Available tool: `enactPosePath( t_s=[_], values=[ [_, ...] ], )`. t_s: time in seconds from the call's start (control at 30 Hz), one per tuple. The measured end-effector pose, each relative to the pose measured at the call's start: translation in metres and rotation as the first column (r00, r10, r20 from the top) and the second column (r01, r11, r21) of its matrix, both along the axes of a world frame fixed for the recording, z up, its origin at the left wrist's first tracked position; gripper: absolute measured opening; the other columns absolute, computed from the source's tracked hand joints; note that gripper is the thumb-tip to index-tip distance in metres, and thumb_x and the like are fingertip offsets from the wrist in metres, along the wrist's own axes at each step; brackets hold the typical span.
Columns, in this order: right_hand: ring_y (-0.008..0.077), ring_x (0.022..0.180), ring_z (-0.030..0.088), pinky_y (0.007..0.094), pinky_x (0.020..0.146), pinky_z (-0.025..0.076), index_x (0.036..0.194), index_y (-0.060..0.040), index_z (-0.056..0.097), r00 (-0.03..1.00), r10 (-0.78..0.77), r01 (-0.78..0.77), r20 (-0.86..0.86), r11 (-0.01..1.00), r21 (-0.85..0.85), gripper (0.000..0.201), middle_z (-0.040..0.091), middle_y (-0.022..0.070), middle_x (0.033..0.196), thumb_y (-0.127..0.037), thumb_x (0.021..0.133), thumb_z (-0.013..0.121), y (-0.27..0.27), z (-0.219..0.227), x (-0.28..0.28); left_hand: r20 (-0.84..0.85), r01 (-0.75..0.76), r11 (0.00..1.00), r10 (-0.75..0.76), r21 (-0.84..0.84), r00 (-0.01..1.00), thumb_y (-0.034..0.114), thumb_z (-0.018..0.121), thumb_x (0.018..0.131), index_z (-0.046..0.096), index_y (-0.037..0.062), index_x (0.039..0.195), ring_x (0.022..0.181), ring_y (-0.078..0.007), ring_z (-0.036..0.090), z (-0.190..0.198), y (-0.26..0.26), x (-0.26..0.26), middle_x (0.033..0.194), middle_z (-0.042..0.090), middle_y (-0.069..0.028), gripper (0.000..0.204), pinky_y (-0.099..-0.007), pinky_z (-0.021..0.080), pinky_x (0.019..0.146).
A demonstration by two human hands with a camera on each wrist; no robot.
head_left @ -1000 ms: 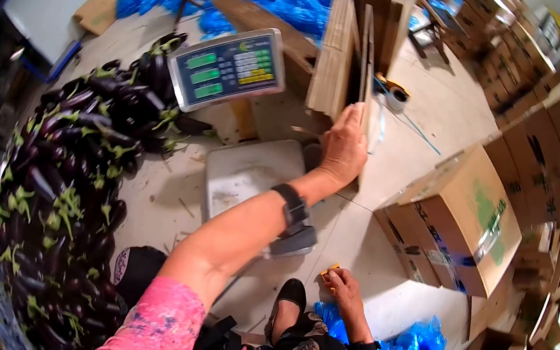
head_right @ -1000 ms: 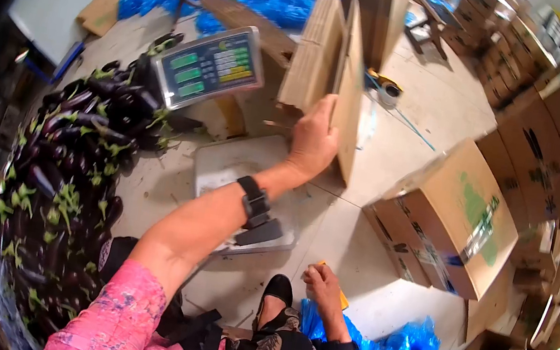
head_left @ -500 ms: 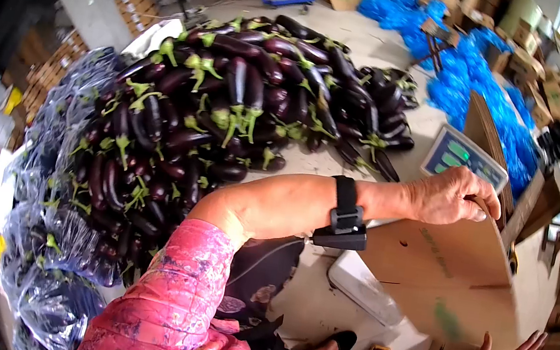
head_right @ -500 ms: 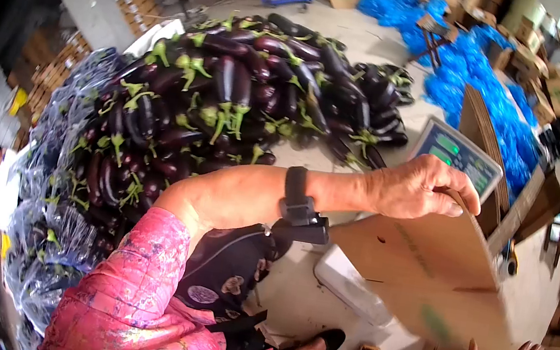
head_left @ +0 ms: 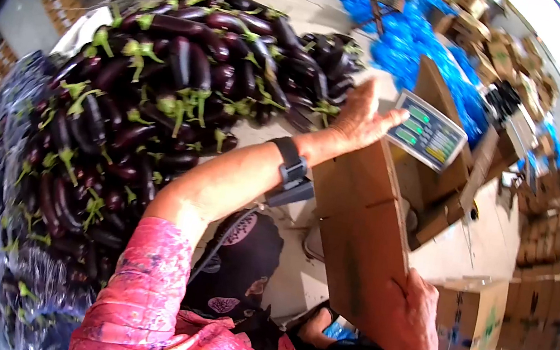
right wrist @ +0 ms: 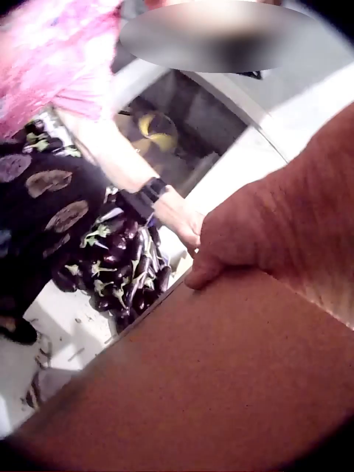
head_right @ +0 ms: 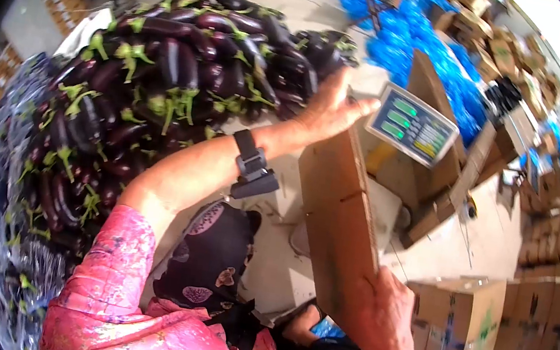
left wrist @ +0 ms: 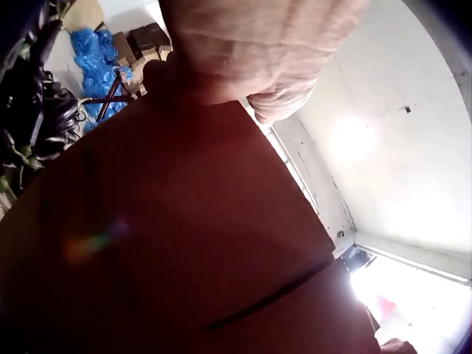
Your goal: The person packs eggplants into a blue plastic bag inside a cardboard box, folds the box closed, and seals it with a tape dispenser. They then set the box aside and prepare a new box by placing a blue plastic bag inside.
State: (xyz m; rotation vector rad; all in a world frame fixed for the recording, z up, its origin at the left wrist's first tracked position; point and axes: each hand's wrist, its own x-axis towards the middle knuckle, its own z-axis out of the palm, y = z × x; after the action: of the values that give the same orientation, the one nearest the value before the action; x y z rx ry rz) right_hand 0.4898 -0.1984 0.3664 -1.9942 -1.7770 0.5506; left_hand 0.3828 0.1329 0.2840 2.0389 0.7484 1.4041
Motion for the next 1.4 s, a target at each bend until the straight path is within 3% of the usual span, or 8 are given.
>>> enactPosePath(
  t_s=[0.2, 0.37, 0.63, 0.77, 0.9, 1.17, 1.33, 1.4],
  values=[
    [0.0446, 0.068, 0.058, 0.0441, 0.060, 0.046, 0.081, 0.0012, 0.050, 0.983, -0.175, 0.177, -0.044, 0.984, 0.026, 0.022, 0.056, 0.0236, 0.070, -0.014, 0.088, 0.065, -0.011, -0.022, -0.021, 0.057, 0.165, 0.897, -0.155, -0.410, 0.986, 0.060, 0.078, 0.076, 0.009, -0.0178, 0.148, 0.143, -0.0434, 0.029, -0.014, -0.019, 0.025, 0.149, 0.028, -0.0388, 0.127, -0.0431, 0.023, 0.119],
    [0.0377, 0.133, 0.047, 0.0403, 0.109, 0.037, 0.147, 0.0005, 0.039, 0.899, -0.203, 0.129, -0.388, 0.969, -0.210, 0.061, 0.050, 0.0262, 0.140, -0.040, 0.102, 0.050, 0.000, -0.019, -0.025, 0.311, 0.421, 0.808, -0.310, -0.413, 0.898, 0.044, 0.085, 0.078, 0.050, -0.0026, 0.117, 0.103, -0.0192, 0.061, -0.009, -0.017, 0.025, 0.111, 0.064, -0.0140, 0.070, -0.0344, 0.051, 0.091],
    [0.0131, 0.122, 0.049, 0.0275, 0.105, 0.037, 0.141, 0.0011, 0.049, 0.472, -0.345, 0.191, -0.811, 0.938, -0.288, 0.054, 0.057, 0.0049, 0.133, -0.040, 0.107, 0.044, 0.010, -0.034, 0.017, 0.294, 0.637, 0.568, -0.581, -0.520, 0.759, 0.036, 0.071, 0.089, 0.055, -0.0005, 0.127, 0.107, -0.0162, 0.057, 0.002, -0.001, 0.011, 0.118, 0.064, -0.0082, 0.056, -0.0322, 0.046, 0.096],
    [0.0202, 0.068, 0.066, 0.0367, 0.064, 0.051, 0.109, 0.0036, 0.067, 0.885, -0.364, 0.357, -0.291, 0.931, -0.079, 0.034, 0.066, 0.0193, 0.071, -0.027, 0.094, 0.064, 0.008, -0.021, 0.026, -0.016, 0.391, 0.624, -0.544, -0.676, 0.839, 0.019, 0.064, 0.088, 0.056, -0.0032, 0.119, 0.106, -0.0147, 0.052, 0.011, 0.015, 0.003, 0.113, 0.059, -0.0064, 0.039, -0.0315, 0.044, 0.092],
    [0.0170, 0.059, 0.060, 0.0373, 0.058, 0.047, 0.093, 0.0048, 0.066, 0.903, -0.397, 0.388, -0.166, 0.918, -0.082, 0.026, 0.062, 0.0220, 0.067, -0.021, 0.093, 0.063, 0.012, -0.028, 0.030, -0.614, 0.164, 0.985, -0.161, -0.052, 0.773, 0.018, 0.058, 0.082, 0.057, -0.0055, 0.094, 0.089, -0.0455, 0.061, 0.006, 0.029, 0.007, 0.090, 0.063, -0.0282, 0.026, -0.0502, 0.047, 0.077],
    [0.0363, 0.086, 0.061, 0.0427, 0.076, 0.047, 0.092, 0.0038, 0.057, 0.763, -0.645, 0.639, -0.033, 0.746, 0.185, 0.021, 0.064, 0.0213, 0.092, -0.017, 0.091, 0.061, -0.012, -0.034, 0.063, -0.712, 0.484, 0.873, -0.299, 0.066, 0.636, 0.011, 0.060, 0.079, 0.055, -0.0035, 0.096, 0.083, -0.0446, 0.064, 0.026, -0.036, -0.034, 0.083, 0.061, -0.0259, 0.023, -0.0506, 0.051, 0.073],
    [0.0363, 0.120, 0.050, 0.0428, 0.103, 0.037, 0.121, -0.0014, 0.054, 0.823, -0.505, 0.166, 0.260, 0.652, 0.740, 0.035, 0.055, 0.0192, 0.130, -0.004, 0.088, 0.063, 0.019, -0.032, 0.013, -0.879, 0.546, 0.835, -0.313, -0.074, 0.360, 0.050, 0.072, 0.083, 0.057, -0.0063, 0.106, 0.090, -0.0464, 0.061, 0.025, -0.074, -0.049, 0.099, 0.061, -0.0266, 0.063, -0.0520, 0.051, 0.079],
    [0.0374, 0.120, 0.051, 0.0442, 0.103, 0.039, 0.122, -0.0026, 0.056, 0.879, -0.392, 0.083, 0.272, 0.686, 0.723, 0.037, 0.053, 0.0200, 0.134, -0.002, 0.086, 0.064, 0.030, -0.040, 0.017, -0.787, 0.551, 0.835, -0.348, -0.012, 0.509, 0.047, 0.072, 0.084, 0.060, -0.0046, 0.092, 0.090, -0.0451, 0.063, 0.015, -0.071, -0.051, 0.094, 0.063, -0.0265, 0.053, -0.0507, 0.053, 0.079]
  ],
)
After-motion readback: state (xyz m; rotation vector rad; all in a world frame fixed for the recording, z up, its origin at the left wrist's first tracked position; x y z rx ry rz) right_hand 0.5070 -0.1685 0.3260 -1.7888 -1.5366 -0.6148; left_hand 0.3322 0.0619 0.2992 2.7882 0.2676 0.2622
